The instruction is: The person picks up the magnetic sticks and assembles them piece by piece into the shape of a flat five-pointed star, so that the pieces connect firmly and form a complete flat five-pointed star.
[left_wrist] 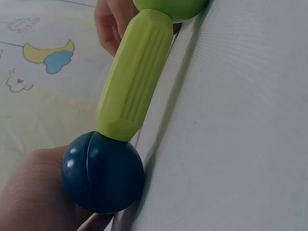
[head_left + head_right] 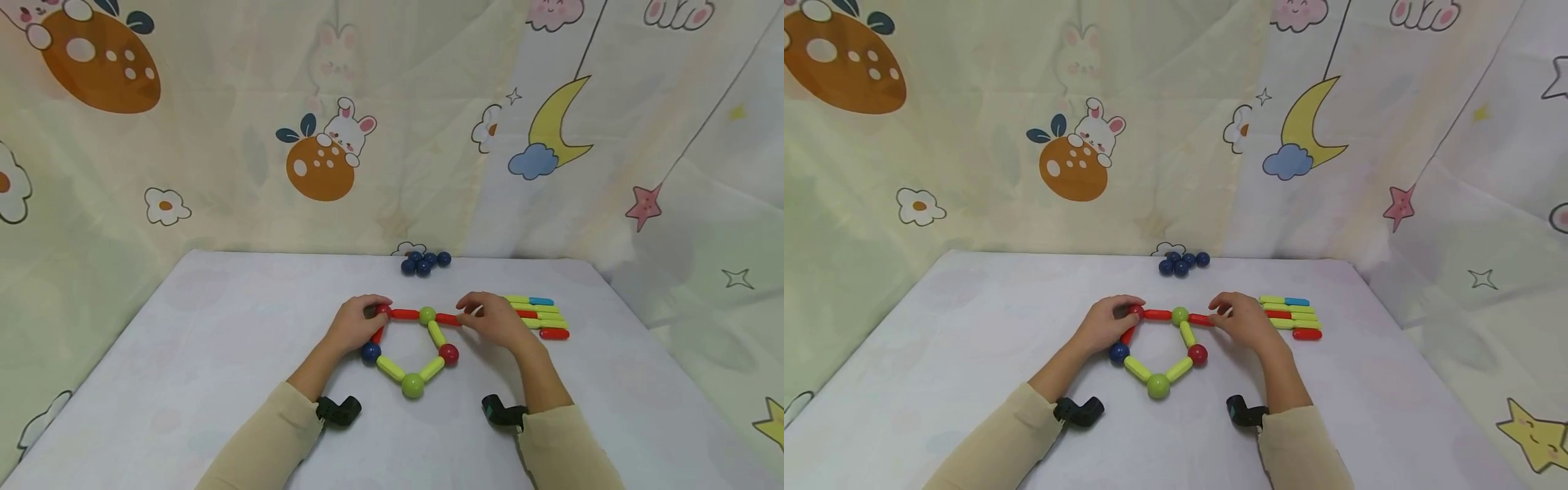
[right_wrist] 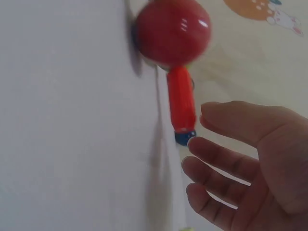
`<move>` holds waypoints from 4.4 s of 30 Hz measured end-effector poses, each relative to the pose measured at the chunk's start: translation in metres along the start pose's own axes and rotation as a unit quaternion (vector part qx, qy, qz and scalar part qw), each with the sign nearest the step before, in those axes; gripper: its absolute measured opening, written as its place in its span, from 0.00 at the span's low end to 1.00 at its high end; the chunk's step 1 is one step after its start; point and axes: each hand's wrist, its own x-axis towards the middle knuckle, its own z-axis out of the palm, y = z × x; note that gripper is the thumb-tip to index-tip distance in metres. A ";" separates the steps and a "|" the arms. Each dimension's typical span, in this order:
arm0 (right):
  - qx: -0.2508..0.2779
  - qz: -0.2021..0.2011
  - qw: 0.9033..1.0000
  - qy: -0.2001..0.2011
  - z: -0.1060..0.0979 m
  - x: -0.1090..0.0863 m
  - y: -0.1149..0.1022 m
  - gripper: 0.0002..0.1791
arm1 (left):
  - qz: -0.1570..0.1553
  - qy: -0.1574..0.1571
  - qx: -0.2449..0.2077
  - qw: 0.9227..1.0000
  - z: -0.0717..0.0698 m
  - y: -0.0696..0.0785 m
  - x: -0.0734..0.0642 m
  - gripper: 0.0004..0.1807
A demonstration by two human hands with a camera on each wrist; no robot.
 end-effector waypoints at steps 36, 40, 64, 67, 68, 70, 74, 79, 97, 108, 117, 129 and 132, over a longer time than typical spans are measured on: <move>0.028 0.024 0.997 0.067 -0.073 -0.051 0.041 0.21 | 0.005 0.000 -0.008 1.000 0.000 0.000 -0.002 0.16; 0.020 0.037 0.997 0.062 -0.078 -0.054 0.047 0.22 | 0.009 -0.001 -0.008 1.000 0.001 -0.001 -0.002 0.17; -0.005 0.172 0.985 0.010 -0.080 -0.065 0.099 0.23 | 0.007 -0.003 0.001 1.000 0.001 -0.002 -0.001 0.16; -0.004 0.187 0.982 0.005 -0.078 -0.064 0.104 0.24 | 0.007 -0.001 0.001 1.000 0.001 -0.002 -0.001 0.16; -0.003 0.193 0.981 0.001 -0.077 -0.064 0.106 0.24 | 0.007 0.000 0.001 1.000 0.001 -0.003 -0.001 0.16; 0.000 0.198 0.980 -0.004 -0.076 -0.064 0.109 0.25 | 0.007 -0.001 -0.001 1.000 0.001 -0.003 -0.001 0.16; 0.009 0.191 0.981 -0.010 -0.076 -0.065 0.116 0.26 | 0.006 -0.002 0.000 1.000 0.001 -0.003 -0.001 0.16; 0.024 0.165 0.986 -0.015 -0.077 -0.067 0.118 0.28 | 0.006 -0.004 0.000 1.000 0.000 -0.002 -0.002 0.16; 0.120 0.084 0.989 -0.014 -0.075 -0.067 0.102 0.30 | 0.019 -0.002 -0.008 1.000 -0.001 0.001 -0.003 0.16; 0.185 0.032 0.982 -0.024 -0.064 -0.054 0.084 0.26 | 0.018 0.001 -0.004 1.000 -0.001 0.002 -0.003 0.16; 0.199 0.003 0.979 -0.048 -0.046 -0.042 0.069 0.20 | 0.010 0.000 -0.004 1.000 -0.001 0.003 -0.002 0.16; 0.195 0.004 0.978 -0.074 -0.025 -0.031 0.046 0.17 | 0.003 -0.007 -0.003 1.000 -0.001 0.000 -0.001 0.16; 0.199 0.003 0.976 -0.085 -0.022 -0.029 0.042 0.18 | 0.002 -0.006 -0.005 1.000 -0.001 0.000 -0.002 0.16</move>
